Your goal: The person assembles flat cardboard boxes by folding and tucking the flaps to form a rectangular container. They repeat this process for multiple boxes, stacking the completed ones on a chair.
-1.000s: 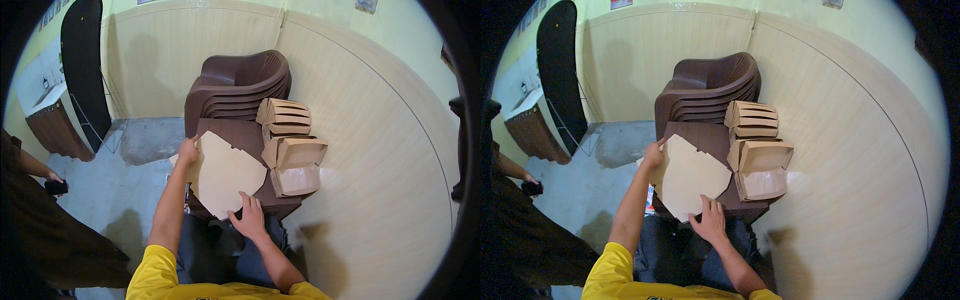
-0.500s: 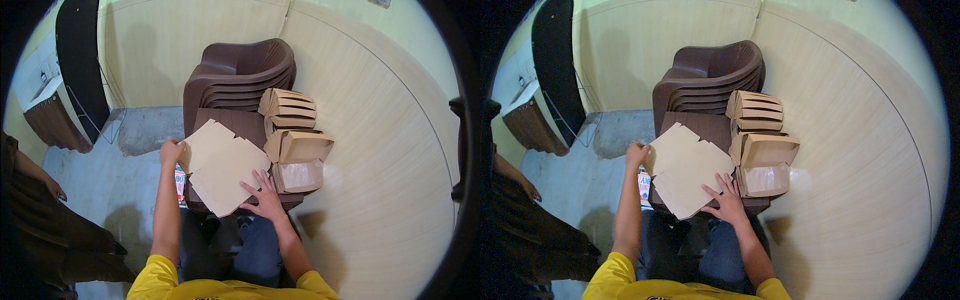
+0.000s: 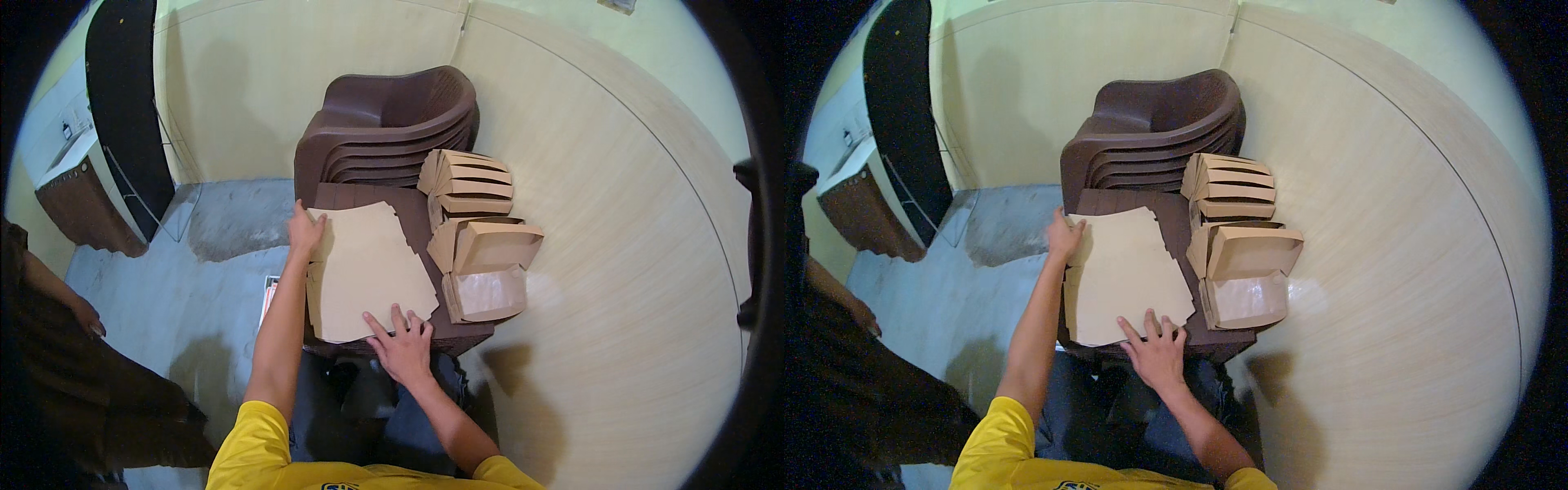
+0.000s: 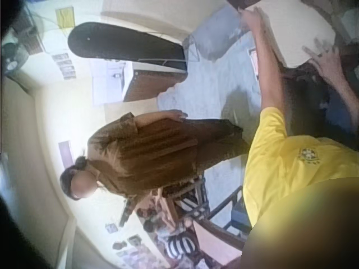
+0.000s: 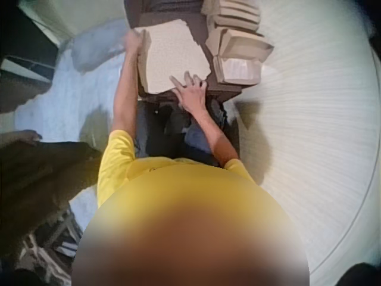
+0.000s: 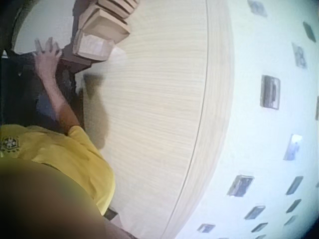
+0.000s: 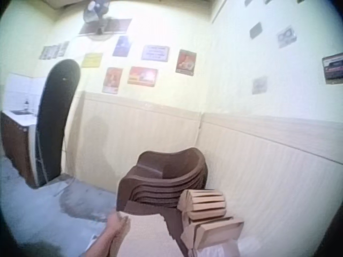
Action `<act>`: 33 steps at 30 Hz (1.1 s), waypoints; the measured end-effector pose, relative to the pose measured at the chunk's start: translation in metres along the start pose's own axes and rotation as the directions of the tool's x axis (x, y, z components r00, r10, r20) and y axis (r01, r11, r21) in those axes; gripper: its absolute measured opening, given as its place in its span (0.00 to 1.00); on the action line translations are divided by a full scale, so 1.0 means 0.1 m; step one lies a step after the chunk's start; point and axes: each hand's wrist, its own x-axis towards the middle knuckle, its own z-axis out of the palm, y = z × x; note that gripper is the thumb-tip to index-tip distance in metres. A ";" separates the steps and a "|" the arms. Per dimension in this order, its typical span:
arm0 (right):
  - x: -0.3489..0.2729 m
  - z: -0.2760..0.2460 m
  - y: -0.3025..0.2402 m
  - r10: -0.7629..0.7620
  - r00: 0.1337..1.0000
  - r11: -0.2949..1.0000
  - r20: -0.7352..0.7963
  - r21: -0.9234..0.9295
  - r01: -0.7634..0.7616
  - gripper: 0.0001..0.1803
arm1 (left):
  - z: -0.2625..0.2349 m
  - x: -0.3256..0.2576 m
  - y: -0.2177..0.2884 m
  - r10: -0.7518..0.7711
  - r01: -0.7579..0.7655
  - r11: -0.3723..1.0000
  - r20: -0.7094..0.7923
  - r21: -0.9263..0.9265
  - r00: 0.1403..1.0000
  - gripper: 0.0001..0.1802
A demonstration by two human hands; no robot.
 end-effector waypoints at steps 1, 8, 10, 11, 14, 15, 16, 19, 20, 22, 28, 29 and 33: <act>0.03 -0.01 -0.04 0.017 1.000 1.000 0.008 0.007 -0.017 0.32 | 0.05 0.04 0.06 0.030 -0.030 1.000 0.052 0.008 0.998 0.57; 0.16 -0.10 -0.07 0.079 0.992 0.994 0.096 0.070 -0.086 0.34 | -0.10 0.00 0.23 0.005 0.010 0.998 0.237 -0.060 0.972 0.70; 0.18 -0.12 0.02 0.093 0.994 0.987 0.059 0.127 -0.099 0.37 | -0.33 -0.29 0.22 0.188 -0.179 0.982 0.205 -0.064 0.960 0.73; 0.17 -0.13 0.09 0.104 0.994 0.981 0.016 0.166 -0.105 0.38 | -0.45 -0.51 0.21 0.241 -0.238 0.970 0.206 -0.040 0.948 0.74; 0.19 -0.15 0.30 0.153 0.987 0.964 -0.038 0.224 -0.141 0.55 | -0.84 -1.42 0.15 0.271 -0.263 0.963 0.228 -0.066 0.935 0.80; 0.21 -0.14 0.36 0.169 0.983 0.953 -0.068 0.264 -0.146 0.58 | -0.92 -1.71 0.15 0.293 -0.296 0.955 0.209 -0.019 0.933 0.83; 0.22 -0.13 0.40 0.193 0.977 0.943 -0.088 0.292 -0.159 0.61 | -0.95 -1.93 0.15 0.265 -0.251 0.964 0.242 -0.088 0.934 0.84; 0.25 -0.10 0.44 0.239 0.969 0.912 0.069 0.326 -0.248 0.67 | -0.94 -2.35 0.15 0.297 -0.272 0.952 0.201 -0.143 0.933 0.88; 0.24 -0.10 0.44 0.254 0.962 0.898 0.095 0.347 -0.272 0.66 | -0.90 -2.41 0.16 0.302 -0.298 0.953 0.170 -0.053 0.938 0.88; 0.22 -0.07 0.45 0.262 0.958 0.857 0.112 0.429 -0.285 0.61 | -0.84 -2.40 0.13 0.284 -0.282 0.959 0.137 -0.034 0.949 0.88; 0.20 0.16 0.50 0.215 0.977 0.836 0.011 0.515 -0.189 0.45 | -0.82 -2.09 -0.03 0.259 -0.252 0.966 0.241 -0.062 0.935 0.88; 0.24 0.20 0.53 0.233 0.972 0.816 0.016 0.542 -0.204 0.42 | -0.79 -1.98 -0.03 0.256 -0.239 0.966 0.255 -0.096 0.932 0.88; 0.45 0.33 0.65 0.208 0.978 0.819 -0.004 0.547 -0.172 0.41 | -0.63 -1.65 -0.10 0.241 -0.233 0.970 0.268 -0.061 0.933 0.81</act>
